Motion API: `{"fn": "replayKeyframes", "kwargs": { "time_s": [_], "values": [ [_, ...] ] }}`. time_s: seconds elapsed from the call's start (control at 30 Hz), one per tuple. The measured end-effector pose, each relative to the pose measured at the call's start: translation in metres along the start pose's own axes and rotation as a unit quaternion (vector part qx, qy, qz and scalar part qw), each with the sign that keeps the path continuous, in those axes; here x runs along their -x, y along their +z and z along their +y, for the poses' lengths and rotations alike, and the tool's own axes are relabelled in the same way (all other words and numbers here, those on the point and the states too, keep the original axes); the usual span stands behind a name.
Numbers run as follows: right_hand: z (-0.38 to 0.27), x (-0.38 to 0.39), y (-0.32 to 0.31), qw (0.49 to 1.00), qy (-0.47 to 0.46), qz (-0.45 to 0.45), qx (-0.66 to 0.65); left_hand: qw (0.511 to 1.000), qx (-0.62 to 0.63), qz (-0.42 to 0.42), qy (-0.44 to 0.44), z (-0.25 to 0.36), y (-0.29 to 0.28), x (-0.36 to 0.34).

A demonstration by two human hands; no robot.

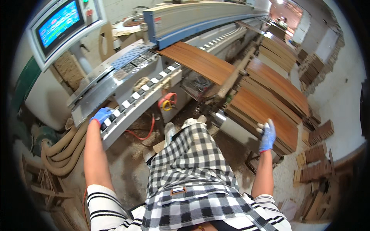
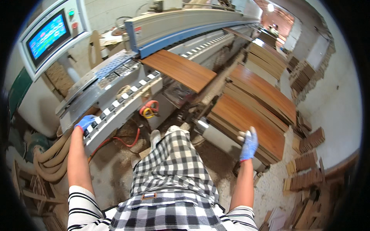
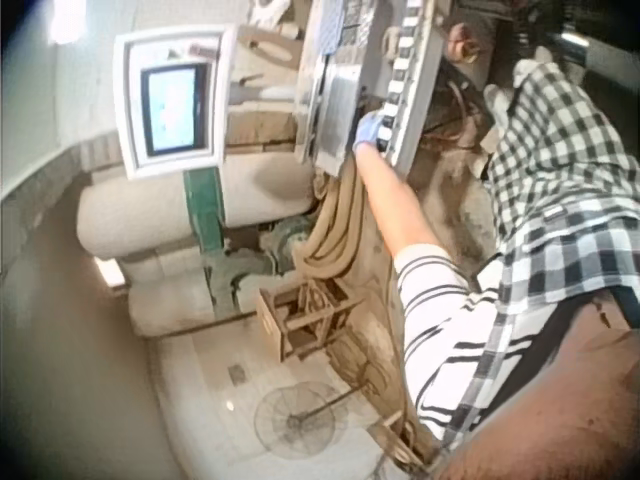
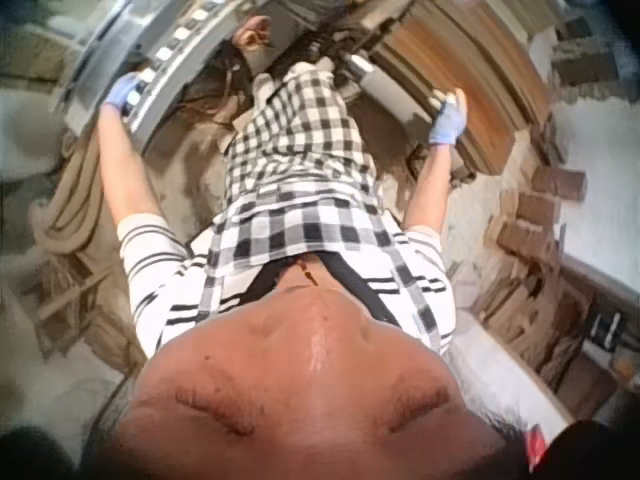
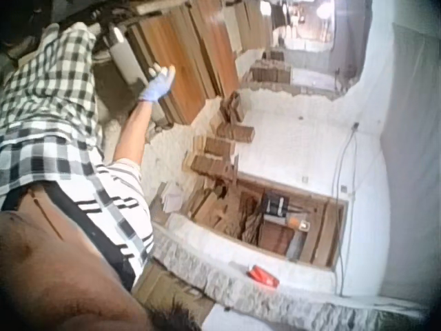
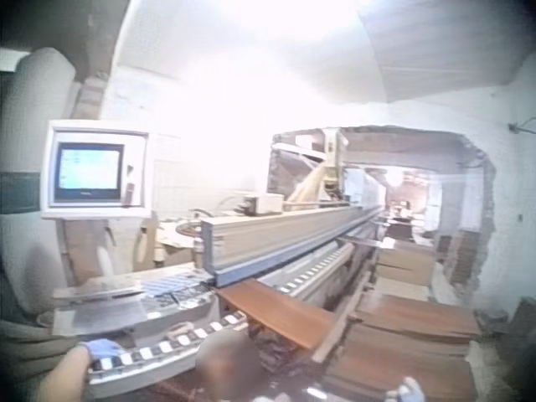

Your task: The person feeds rectangular wooden planks into a belt sander one at a time, flips them to sand the opposite side, and stacks the finished pieces on a nearby pile. The process is repeated continuously throughout the clip.

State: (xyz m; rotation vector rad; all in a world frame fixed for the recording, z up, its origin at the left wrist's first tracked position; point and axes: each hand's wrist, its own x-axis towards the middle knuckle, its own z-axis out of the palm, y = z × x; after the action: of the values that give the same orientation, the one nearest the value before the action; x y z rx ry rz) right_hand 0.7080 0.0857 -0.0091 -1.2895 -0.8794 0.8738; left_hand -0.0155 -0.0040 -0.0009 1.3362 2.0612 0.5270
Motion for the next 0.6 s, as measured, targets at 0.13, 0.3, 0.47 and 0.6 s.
{"fn": "replayKeyframes", "kwargs": {
  "time_s": [0.13,0.3,0.47,0.6],
  "values": [
    [0.015,-0.017,-0.150,0.956,-0.069,0.253,0.129,1.000,-0.013,-0.008,0.013,-0.019,-0.002,-0.018],
    [0.013,-0.026,-0.218,0.946,0.051,0.303,0.102,1.000,-0.002,-0.020,-0.003,-0.033,-0.005,-0.028],
    [0.036,-0.032,-0.218,0.944,-0.010,0.313,0.106,0.999,0.018,-0.033,-0.015,-0.033,-0.002,-0.032],
    [0.049,-0.030,-0.221,0.939,-0.052,0.324,0.101,0.999,0.026,-0.028,-0.007,-0.033,-0.004,-0.031]
  ]
}}
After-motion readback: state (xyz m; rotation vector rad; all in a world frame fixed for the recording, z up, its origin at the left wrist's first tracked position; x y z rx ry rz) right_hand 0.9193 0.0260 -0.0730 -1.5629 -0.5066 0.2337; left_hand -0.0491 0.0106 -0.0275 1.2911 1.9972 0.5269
